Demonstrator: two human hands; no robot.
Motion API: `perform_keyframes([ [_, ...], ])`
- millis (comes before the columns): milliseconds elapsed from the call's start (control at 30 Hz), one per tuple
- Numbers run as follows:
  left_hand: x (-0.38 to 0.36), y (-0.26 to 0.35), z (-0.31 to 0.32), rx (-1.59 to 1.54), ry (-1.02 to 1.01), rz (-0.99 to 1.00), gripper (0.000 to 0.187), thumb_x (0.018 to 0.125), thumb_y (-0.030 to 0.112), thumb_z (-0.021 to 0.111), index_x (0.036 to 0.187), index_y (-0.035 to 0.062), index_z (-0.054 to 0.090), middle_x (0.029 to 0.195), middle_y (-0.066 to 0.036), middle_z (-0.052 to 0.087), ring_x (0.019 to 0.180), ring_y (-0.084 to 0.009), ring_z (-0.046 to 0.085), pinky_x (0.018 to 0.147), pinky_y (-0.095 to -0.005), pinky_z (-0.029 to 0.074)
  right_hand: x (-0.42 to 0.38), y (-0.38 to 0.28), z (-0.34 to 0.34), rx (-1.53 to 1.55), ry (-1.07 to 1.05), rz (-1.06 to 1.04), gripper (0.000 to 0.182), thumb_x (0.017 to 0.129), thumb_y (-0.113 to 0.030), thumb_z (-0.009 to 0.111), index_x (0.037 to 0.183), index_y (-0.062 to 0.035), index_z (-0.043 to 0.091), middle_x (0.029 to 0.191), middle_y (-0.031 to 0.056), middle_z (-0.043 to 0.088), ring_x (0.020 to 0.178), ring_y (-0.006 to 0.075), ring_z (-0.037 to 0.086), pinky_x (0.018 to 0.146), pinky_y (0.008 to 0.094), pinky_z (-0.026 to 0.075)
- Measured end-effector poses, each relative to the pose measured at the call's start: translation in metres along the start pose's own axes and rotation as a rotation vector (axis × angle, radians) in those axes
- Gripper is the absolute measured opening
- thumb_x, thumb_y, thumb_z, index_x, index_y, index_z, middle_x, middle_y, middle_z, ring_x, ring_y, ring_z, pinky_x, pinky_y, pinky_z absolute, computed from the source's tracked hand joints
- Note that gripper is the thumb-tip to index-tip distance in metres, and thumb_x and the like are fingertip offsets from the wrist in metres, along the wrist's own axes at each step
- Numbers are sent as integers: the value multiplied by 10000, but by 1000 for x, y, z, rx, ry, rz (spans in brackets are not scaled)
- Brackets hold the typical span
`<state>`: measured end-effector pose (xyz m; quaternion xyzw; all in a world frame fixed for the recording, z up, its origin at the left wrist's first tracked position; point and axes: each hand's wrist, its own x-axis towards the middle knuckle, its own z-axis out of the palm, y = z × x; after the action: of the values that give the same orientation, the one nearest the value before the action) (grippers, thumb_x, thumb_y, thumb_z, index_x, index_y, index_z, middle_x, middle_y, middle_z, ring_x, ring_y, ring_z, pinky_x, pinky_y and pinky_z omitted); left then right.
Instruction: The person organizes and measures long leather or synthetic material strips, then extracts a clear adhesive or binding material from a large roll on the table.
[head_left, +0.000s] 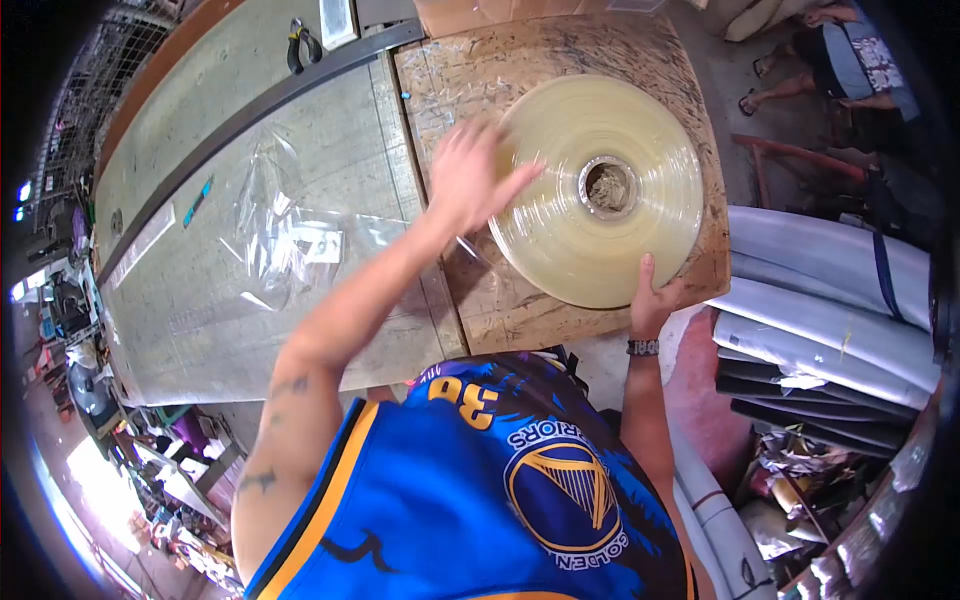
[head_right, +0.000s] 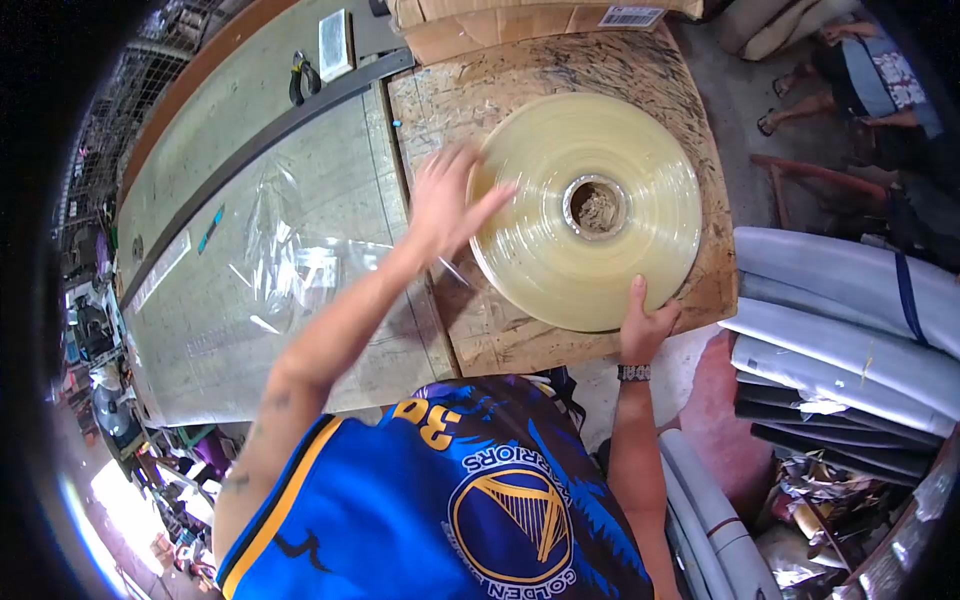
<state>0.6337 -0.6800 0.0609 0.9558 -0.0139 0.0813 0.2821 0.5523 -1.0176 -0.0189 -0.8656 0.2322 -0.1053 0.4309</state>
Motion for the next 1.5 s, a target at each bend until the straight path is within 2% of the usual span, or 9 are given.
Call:
perform_keyframes([
  [100,-110,9,0,59,-110,-121,804,707,639,830,1159,-10,686,1222,-210,648,1229,-394,527,1084,-538,365,3,-14,-5,-43,-63,22,526,932,-331,787,1147,116,614,1141,228,662,1047,283,647,950,426,503],
  [233,-150,7,33,-12,47,54,425,807,420,829,1018,76,696,1126,-144,677,1186,-335,565,1134,-516,337,10,11,3,113,-56,12,608,910,-400,796,1157,127,622,1171,263,673,1084,317,655,970,435,502],
  [433,-164,-44,-24,-181,-538,43,209,833,152,731,970,100,583,877,-56,671,991,-273,658,1059,-458,400,10,6,3,7,-54,23,715,878,-493,797,1176,134,627,1185,283,683,1109,362,662,994,451,499],
  [600,-187,-85,-66,173,-330,338,557,848,327,768,1353,177,586,1016,-94,660,1054,-301,632,999,-419,425,14,7,-1,-44,-40,7,772,866,-536,790,1205,138,626,1199,290,687,1118,383,665,1000,456,499],
  [833,-206,-153,-66,14,-146,186,217,885,187,725,1082,112,675,987,-131,684,958,-348,676,825,-465,526,16,12,3,-104,-2,-9,760,860,-541,793,1171,137,648,1159,284,708,1090,385,682,982,450,507],
  [933,-210,-186,-119,120,-244,-157,103,892,132,674,960,73,624,902,-177,699,906,-417,676,788,-513,541,18,18,3,-60,-10,-10,751,857,-541,796,1151,137,658,1139,281,718,1078,385,690,974,447,511],
  [1167,-185,-276,-225,562,-446,-415,214,865,239,745,961,48,729,934,-178,742,913,-386,725,754,-503,562,22,10,-30,-203,-166,-30,713,870,-529,777,1193,92,646,1165,306,684,1120,416,657,1001,480,491],
  [1400,-102,-61,-83,55,111,-271,466,947,451,690,1128,23,710,1045,-230,741,971,-398,721,813,-472,562,134,-35,-16,-319,-206,-438,831,880,-558,727,1420,29,495,1380,284,554,1306,427,520,1087,496,418],
  [1500,-76,26,27,162,-292,-530,762,975,642,524,1308,-41,580,1089,-312,698,1063,-457,674,957,-572,492,186,-68,5,-243,-402,-567,810,884,-543,740,1406,29,500,1352,279,576,1282,415,547,1075,485,433],
])
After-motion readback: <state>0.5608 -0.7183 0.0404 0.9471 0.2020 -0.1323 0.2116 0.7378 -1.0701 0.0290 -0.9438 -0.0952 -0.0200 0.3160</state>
